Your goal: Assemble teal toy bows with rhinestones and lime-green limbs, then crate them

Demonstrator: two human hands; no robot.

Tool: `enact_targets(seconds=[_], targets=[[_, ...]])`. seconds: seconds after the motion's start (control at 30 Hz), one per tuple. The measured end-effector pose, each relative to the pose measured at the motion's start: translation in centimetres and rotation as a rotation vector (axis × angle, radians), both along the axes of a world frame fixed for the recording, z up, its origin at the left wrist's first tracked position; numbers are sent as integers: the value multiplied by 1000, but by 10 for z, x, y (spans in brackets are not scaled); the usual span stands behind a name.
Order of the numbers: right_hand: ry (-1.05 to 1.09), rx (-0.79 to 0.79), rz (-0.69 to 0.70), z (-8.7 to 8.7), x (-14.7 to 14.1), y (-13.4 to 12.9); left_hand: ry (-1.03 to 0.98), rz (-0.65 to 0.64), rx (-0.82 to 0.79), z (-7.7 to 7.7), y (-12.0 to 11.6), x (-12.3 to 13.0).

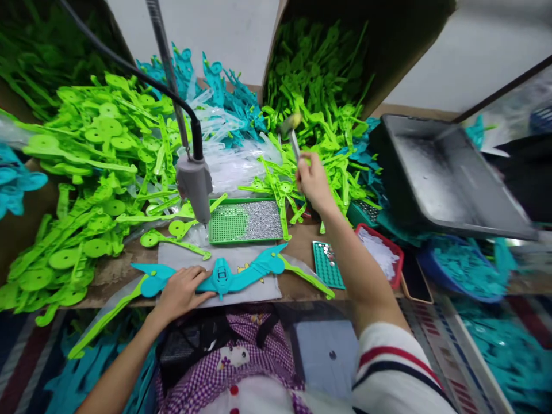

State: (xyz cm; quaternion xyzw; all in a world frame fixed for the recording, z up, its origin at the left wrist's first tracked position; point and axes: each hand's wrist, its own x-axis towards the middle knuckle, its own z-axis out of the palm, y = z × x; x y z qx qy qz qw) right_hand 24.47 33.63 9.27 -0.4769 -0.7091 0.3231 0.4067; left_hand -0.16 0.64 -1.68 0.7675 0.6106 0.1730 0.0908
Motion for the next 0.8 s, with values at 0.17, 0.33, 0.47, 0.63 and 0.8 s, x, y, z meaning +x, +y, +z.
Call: enact_targets(seconds=[0.17, 0.33, 0.47, 0.63, 0.8], targets=[[-136, -209, 66, -57, 60, -103, -2, -5, -4, -3, 0, -2], [-127, -216, -127, -76, 76, -108, -1, -1, -19, -3, 0, -5], [43, -298, -162, -67, 75, -126, 75, 8, -45, 0, 1, -5], [230, -364, -197, -65, 79, -224, 173, -120, -118, 6, 2, -5], [119, -425, -224, -84, 81, -311, 186, -200, -175, 9, 4, -10]])
